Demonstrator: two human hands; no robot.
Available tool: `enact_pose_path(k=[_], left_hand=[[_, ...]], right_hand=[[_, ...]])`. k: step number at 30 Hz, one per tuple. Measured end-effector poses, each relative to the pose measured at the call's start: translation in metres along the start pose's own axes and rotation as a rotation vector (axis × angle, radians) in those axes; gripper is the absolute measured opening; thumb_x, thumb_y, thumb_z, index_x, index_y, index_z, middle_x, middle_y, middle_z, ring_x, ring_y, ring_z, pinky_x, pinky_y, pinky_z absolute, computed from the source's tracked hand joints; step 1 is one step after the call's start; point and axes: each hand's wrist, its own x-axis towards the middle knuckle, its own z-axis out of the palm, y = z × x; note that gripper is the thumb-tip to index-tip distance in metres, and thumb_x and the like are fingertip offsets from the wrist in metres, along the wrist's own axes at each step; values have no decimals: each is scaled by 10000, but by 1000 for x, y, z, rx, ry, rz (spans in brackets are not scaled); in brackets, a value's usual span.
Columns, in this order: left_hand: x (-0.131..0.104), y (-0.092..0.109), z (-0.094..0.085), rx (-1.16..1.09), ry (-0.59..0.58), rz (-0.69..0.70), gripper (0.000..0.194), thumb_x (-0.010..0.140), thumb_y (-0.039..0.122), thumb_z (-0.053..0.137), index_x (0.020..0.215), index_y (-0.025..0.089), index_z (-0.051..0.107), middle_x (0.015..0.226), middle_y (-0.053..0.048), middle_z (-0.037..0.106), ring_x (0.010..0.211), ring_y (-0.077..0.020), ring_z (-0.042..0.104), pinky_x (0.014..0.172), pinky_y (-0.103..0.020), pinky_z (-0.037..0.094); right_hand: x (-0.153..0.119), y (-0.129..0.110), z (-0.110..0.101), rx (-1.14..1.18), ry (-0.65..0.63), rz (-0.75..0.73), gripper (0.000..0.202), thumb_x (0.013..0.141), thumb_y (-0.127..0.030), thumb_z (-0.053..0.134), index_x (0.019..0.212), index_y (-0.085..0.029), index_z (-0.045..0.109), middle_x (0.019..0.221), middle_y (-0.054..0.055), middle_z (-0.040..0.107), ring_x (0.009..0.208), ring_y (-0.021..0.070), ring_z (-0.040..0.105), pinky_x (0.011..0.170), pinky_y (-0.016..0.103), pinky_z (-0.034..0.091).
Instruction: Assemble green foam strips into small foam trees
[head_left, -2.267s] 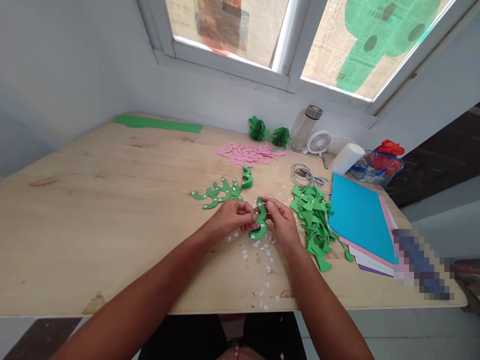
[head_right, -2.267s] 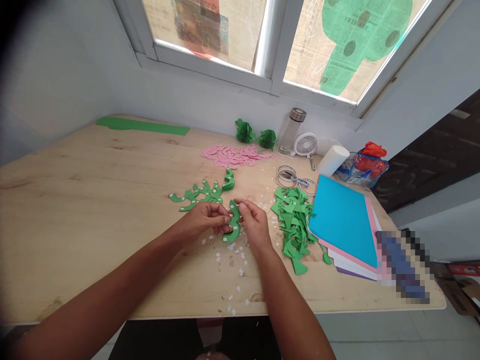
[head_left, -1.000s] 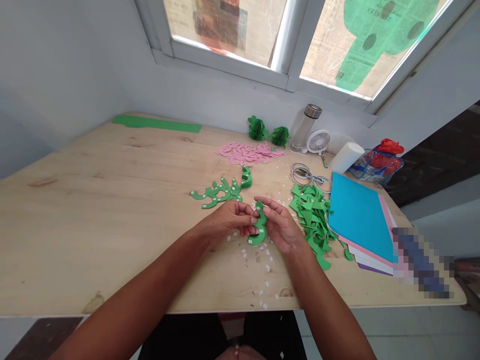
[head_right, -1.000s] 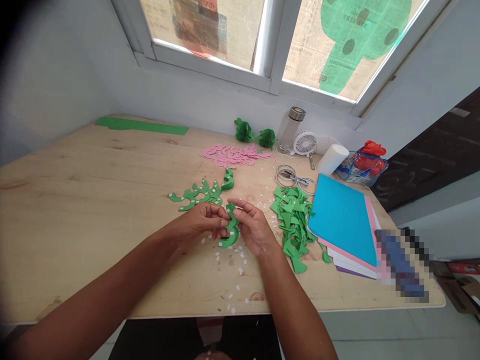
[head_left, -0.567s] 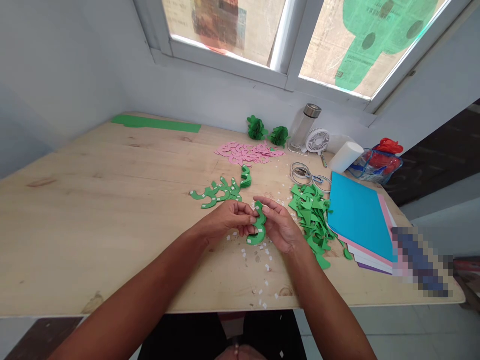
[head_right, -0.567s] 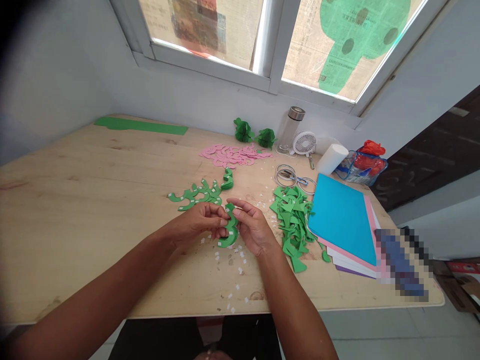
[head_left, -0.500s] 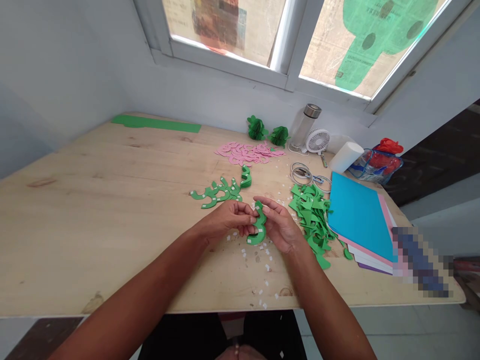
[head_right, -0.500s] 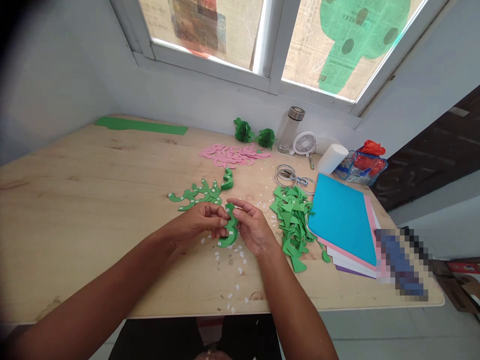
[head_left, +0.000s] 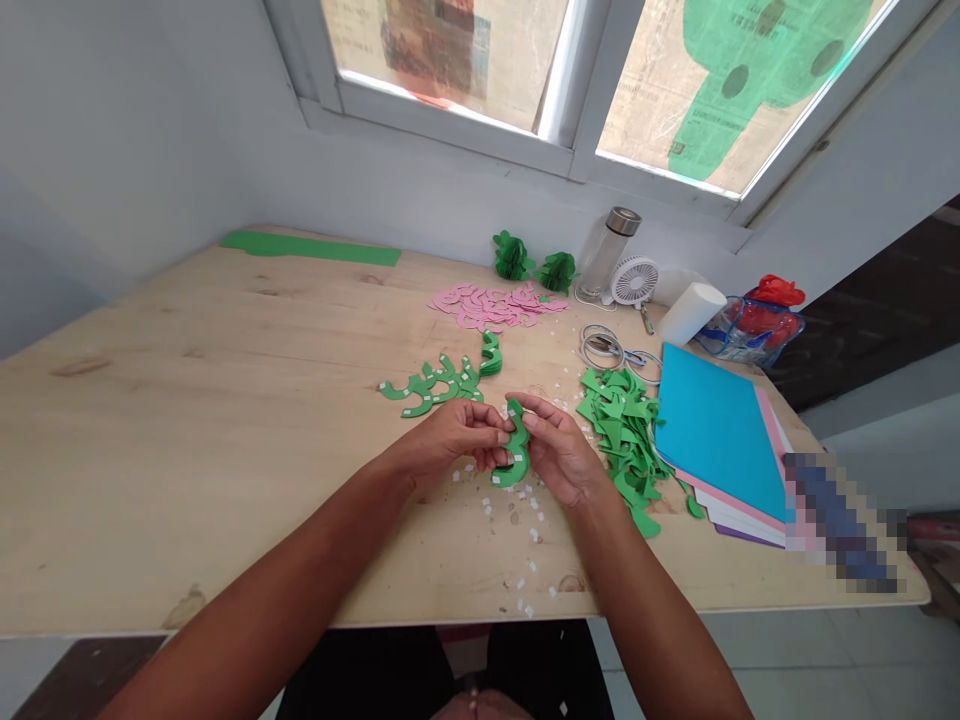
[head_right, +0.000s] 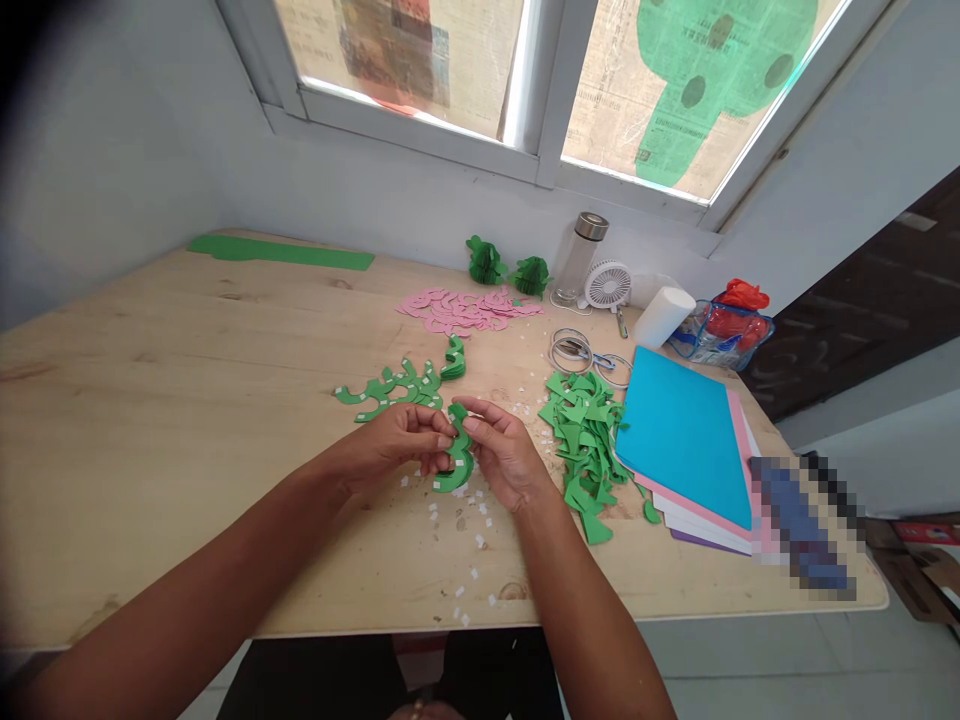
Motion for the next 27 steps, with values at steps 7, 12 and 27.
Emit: enact_pose_path(k=[7,12,27], left_hand=[[0,1,0,-2,8,-2,189,656,263,736,718,124,625,585,-50,679,509,-129,605,504,-228,447],[1,0,0,0,13,4,190,654,265,738,714,124,626,584,-47,678,494,-122,592,502,-232,449],[1,0,0,13,10,19,181,654,260,737,712,120,638,585,-48,680,497,-126,601,496,-228,456]], right_hand=[[1,2,-1,8,19,-20,338,638,-272,787,958,-207,697,791,5,702,693,134,597,636,251,477],[2,3,0,14,16,-34,328,645,-272,784,953,-202,694,795,7,701,686,134,598,611,250,466],[2,3,0,31,-2,5,321,648,-277,781,944,-206,679,752,-1,684,645,133,584,582,252,473]])
